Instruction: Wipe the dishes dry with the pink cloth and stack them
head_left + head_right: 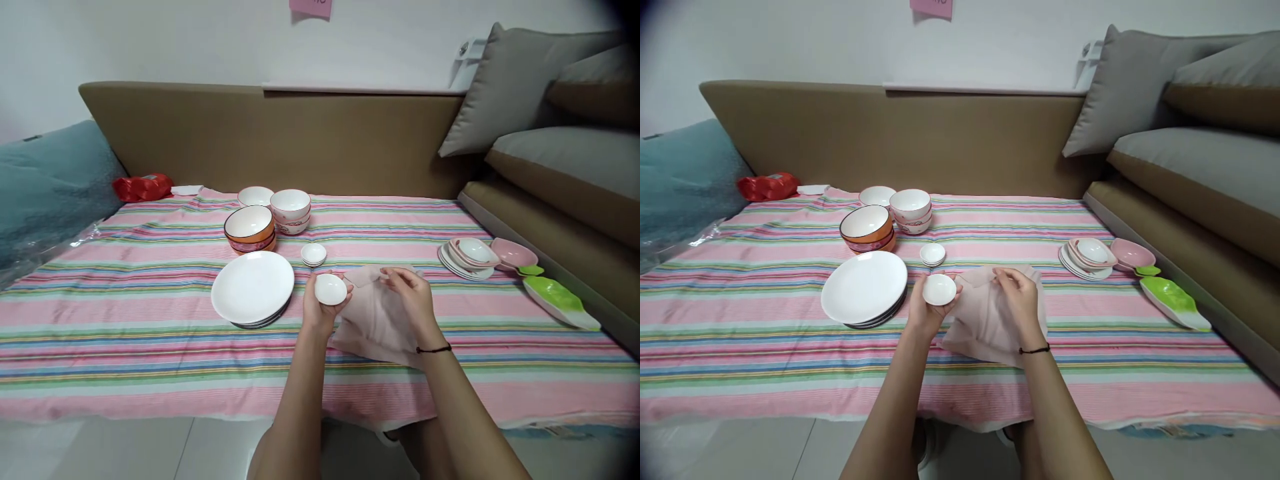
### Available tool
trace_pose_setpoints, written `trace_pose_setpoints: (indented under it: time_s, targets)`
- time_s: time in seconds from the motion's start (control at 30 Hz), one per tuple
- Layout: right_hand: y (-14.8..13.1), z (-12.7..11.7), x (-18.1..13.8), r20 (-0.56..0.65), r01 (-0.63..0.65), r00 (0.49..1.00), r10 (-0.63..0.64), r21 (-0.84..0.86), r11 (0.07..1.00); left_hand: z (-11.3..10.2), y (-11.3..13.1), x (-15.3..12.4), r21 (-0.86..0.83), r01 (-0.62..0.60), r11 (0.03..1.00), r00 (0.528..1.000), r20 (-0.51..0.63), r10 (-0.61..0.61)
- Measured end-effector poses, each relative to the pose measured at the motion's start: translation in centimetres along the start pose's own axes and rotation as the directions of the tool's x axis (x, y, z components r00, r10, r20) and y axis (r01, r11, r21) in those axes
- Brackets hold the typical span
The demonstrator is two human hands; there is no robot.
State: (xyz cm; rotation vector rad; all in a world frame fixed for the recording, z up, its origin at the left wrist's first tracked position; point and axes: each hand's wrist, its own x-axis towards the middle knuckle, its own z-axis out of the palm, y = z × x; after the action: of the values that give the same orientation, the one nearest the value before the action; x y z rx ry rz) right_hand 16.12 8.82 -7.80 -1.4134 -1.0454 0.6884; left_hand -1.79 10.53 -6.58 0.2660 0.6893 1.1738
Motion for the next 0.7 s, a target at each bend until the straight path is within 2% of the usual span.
trace_pose_setpoints:
  time_s: [0.07, 0.17, 0.23, 0.3, 0.37, 0.47, 0.5, 0.57, 0.63, 0.7]
  targets:
    - [2.2, -0.5, 1.0, -0.032, -0.016, 0.999, 0.010, -0.217, 0.976, 0.1, 0.1, 0.1, 0.038, -0.019, 0.999, 1.000, -0.009, 0.020]
    - [3.9, 0.3, 1.9, 0.150, 0.171, 0.981, -0.121, -0.391, 0.904, 0.3, 0.2, 0.2, 0.123, -0.049, 0.991, 0.998, -0.044, 0.054]
    - [4.0, 1.5, 2.2, 0.278, 0.248, 0.954, -0.109, -0.536, 0.807, 0.3, 0.3, 0.1, 0.175, -0.060, 0.983, 0.996, -0.052, 0.070]
    - [3.6, 2.5, 2.4, 0.270, 0.235, 0.961, -0.064, -0.664, 0.710, 0.2, 0.5, 0.0, 0.235, -0.055, 0.970, 0.997, -0.039, 0.066]
    - [3.0, 2.8, 2.5, 0.194, 0.168, 0.980, -0.040, -0.709, 0.685, 0.0, 0.6, -0.2, 0.337, -0.050, 0.940, 0.998, -0.018, 0.060]
    - [1.9, 2.2, 2.4, 0.085, 0.120, 0.993, -0.087, -0.551, 0.826, -0.2, 1.0, -0.5, 0.570, -0.091, 0.817, 0.996, 0.069, 0.063]
    - [1.5, 1.8, 2.2, 0.068, 0.150, 0.989, -0.133, -0.450, 0.880, -0.1, 1.0, -0.6, 0.641, -0.137, 0.755, 0.990, 0.122, 0.076]
    - [0.7, 1.2, 1.5, 0.067, 0.241, 0.971, -0.232, -0.293, 0.925, 0.1, 1.1, -0.8, 0.731, -0.243, 0.637, 0.965, 0.250, 0.082]
    - [0.0, 0.8, 0.6, 0.031, 0.225, 0.974, -0.223, -0.183, 0.957, 0.5, 0.8, -1.0, 0.762, -0.298, 0.575, 0.940, 0.338, 0.040]
    - [-0.4, 0.6, -0.1, 0.021, 0.169, 0.986, -0.168, -0.099, 0.981, 1.1, 0.3, -1.0, 0.773, -0.280, 0.569, 0.934, 0.355, -0.023]
